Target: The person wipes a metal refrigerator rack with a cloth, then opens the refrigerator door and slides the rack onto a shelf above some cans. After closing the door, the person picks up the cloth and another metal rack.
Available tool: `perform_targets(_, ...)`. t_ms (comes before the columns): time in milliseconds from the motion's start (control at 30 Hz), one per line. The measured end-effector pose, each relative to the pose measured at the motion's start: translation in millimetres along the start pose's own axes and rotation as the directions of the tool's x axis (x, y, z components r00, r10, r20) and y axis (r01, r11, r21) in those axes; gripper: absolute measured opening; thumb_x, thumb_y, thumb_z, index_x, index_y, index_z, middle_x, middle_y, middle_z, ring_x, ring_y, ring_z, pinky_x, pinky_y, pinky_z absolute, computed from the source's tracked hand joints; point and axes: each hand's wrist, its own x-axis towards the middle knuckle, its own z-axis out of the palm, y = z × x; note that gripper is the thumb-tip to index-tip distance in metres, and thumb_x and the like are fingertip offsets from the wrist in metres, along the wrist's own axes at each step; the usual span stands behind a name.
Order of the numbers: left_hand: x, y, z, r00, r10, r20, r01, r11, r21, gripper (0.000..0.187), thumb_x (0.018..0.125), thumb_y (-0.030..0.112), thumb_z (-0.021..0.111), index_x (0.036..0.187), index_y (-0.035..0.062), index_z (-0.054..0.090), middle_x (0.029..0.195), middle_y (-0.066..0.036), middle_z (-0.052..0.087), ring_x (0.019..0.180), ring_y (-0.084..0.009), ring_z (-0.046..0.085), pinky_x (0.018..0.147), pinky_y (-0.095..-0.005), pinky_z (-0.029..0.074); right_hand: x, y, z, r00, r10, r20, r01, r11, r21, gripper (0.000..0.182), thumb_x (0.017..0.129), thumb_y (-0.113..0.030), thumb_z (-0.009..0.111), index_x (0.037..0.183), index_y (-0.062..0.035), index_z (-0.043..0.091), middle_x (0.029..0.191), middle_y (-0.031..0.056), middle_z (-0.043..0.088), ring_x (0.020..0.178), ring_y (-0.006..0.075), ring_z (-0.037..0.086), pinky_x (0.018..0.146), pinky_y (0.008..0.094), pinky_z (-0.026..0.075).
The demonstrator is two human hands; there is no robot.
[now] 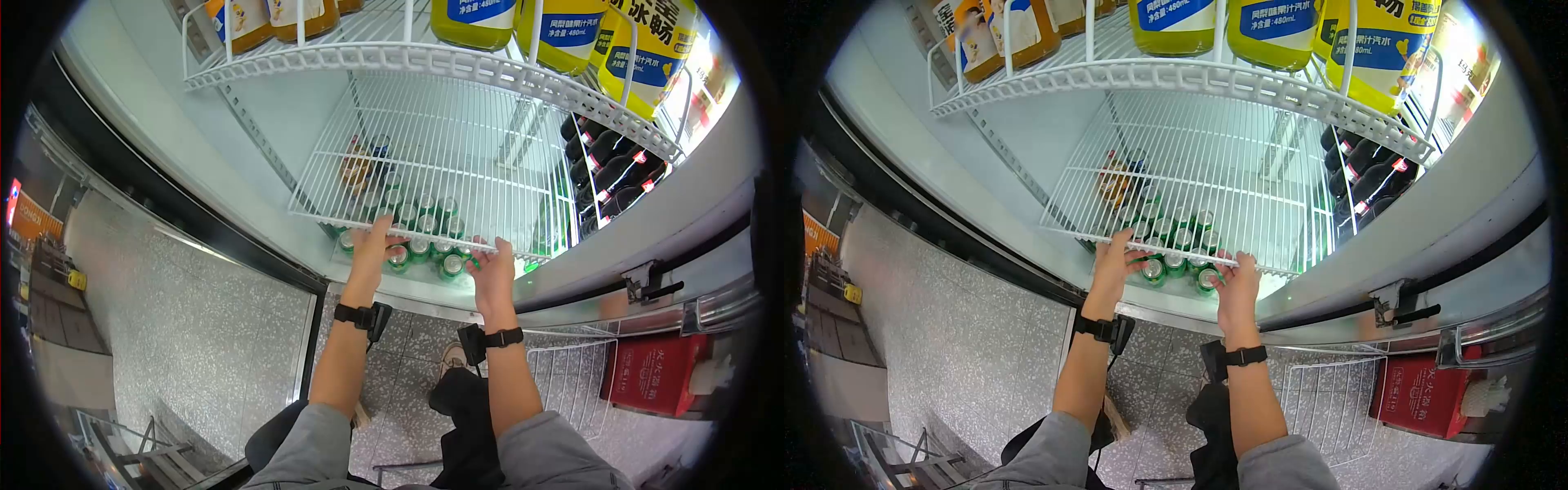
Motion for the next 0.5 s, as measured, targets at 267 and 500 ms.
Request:
perform_targets(267, -8.9, -2.5, 0.7, 0.999, -0.001, -0.051, 0.0, 1.0, -0.032, 0.048, 0.087, 0.032, 0.067, 0.115, 0.0024, 0.04, 0.1, -0.012, 0.056, 0.085, -0.0259, 0.067, 0.066, -0.0361, 0.053, -8.2, 0.7, -0.4, 1.0, 0.001, -0.003, -0.001, 1.0, 0.008, 0.032, 0.091, -0.032, 0.054, 0.111, -0.0086, 0.044, 0.111, 0.0125, 0.062, 0.091, 0.0176, 0.056, 0.081, 0.0358, 0.043)
perform_targets(500, -5.1, -1.7, 1.7, 0.999, 0.025, -0.032, -0.026, 0.999, -0.022, 0.05, 0.086, 0.031, 0.067, 0.115, 0.0002, 0.039, 0.1, -0.013, 0.057, 0.083, -0.026, 0.067, 0.066, -0.0362, 0.054, -2.6, -4.2, -3.7, 0.999, 0.007, 0.042, -0.008, 1.0, 0.02, 0.029, 0.091, -0.028, 0.054, 0.109, -0.007, 0.044, 0.111, 0.015, 0.062, 0.089, 0.0197, 0.057, 0.082, 0.0357, 0.046)
